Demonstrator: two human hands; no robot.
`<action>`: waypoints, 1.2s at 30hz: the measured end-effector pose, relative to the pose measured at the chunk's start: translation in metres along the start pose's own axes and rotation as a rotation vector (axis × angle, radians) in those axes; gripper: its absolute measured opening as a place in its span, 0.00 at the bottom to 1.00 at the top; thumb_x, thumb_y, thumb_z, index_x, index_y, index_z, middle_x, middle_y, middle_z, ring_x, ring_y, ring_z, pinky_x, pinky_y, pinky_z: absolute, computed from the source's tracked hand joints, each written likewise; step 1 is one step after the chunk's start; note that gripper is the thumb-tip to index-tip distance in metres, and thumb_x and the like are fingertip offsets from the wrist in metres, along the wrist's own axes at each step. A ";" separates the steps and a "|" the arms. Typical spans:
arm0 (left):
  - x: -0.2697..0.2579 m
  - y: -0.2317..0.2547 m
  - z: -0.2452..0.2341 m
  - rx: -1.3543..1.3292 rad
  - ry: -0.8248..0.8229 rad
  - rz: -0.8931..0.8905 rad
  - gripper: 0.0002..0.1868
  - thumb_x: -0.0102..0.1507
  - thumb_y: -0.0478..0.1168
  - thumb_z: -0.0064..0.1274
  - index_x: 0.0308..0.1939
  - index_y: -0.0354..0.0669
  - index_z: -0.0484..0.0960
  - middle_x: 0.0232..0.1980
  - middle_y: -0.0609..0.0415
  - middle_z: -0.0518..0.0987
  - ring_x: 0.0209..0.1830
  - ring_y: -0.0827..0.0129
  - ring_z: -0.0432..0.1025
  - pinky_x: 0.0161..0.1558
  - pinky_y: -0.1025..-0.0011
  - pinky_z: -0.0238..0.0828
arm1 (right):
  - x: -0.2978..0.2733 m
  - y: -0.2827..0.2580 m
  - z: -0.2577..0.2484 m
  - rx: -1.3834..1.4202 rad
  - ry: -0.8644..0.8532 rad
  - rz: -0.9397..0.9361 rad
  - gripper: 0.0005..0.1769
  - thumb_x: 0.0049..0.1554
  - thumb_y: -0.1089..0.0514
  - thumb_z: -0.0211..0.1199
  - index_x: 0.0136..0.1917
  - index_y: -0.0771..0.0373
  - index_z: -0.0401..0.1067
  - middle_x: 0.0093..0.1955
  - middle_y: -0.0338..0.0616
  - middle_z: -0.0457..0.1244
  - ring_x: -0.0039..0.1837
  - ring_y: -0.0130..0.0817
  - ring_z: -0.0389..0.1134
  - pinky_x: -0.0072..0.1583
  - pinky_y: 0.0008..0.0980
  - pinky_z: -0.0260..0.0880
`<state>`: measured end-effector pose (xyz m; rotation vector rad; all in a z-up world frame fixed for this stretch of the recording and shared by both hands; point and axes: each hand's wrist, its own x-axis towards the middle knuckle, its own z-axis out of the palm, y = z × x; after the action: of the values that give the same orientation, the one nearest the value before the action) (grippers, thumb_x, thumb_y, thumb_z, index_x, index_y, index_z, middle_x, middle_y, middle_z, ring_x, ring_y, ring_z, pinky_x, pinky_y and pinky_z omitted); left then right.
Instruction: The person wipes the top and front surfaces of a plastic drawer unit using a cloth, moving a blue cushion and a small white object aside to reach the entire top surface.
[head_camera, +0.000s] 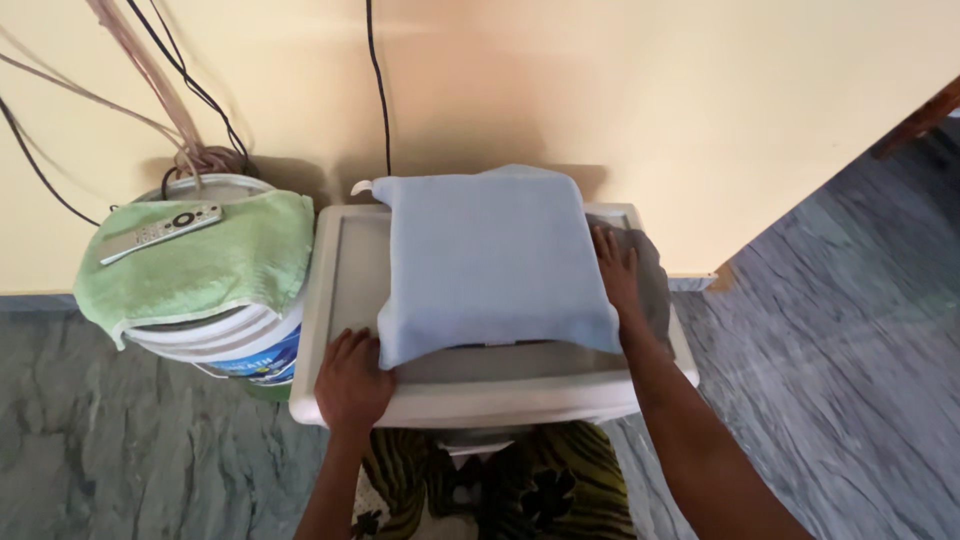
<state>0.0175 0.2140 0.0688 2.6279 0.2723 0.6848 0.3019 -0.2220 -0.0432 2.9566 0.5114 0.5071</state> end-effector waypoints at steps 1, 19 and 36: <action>0.000 0.000 0.001 -0.010 -0.004 -0.011 0.19 0.48 0.38 0.58 0.43 0.43 0.87 0.60 0.52 0.82 0.67 0.54 0.70 0.64 0.59 0.69 | 0.009 0.000 0.002 -0.005 0.029 -0.004 0.37 0.66 0.44 0.46 0.85 0.52 0.48 0.90 0.39 0.33 0.89 0.42 0.34 0.77 0.71 0.37; -0.008 -0.017 0.019 -0.075 0.101 0.045 0.15 0.52 0.40 0.59 0.42 0.43 0.87 0.57 0.51 0.83 0.64 0.53 0.71 0.62 0.58 0.69 | -0.067 -0.006 -0.045 -0.165 -0.332 -0.167 0.55 0.53 0.41 0.66 0.86 0.46 0.42 0.89 0.47 0.28 0.89 0.48 0.25 0.77 0.65 0.34; -0.011 -0.004 0.000 -0.171 0.155 0.059 0.08 0.55 0.37 0.56 0.37 0.41 0.84 0.46 0.49 0.82 0.53 0.50 0.73 0.55 0.55 0.71 | -0.191 -0.120 -0.124 0.111 -0.077 0.123 0.32 0.66 0.33 0.40 0.70 0.55 0.65 0.75 0.51 0.58 0.78 0.51 0.54 0.78 0.66 0.43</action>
<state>0.0074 0.2140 0.0625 2.4327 0.1726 0.8934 0.0527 -0.1699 -0.0034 3.1134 0.3630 0.3852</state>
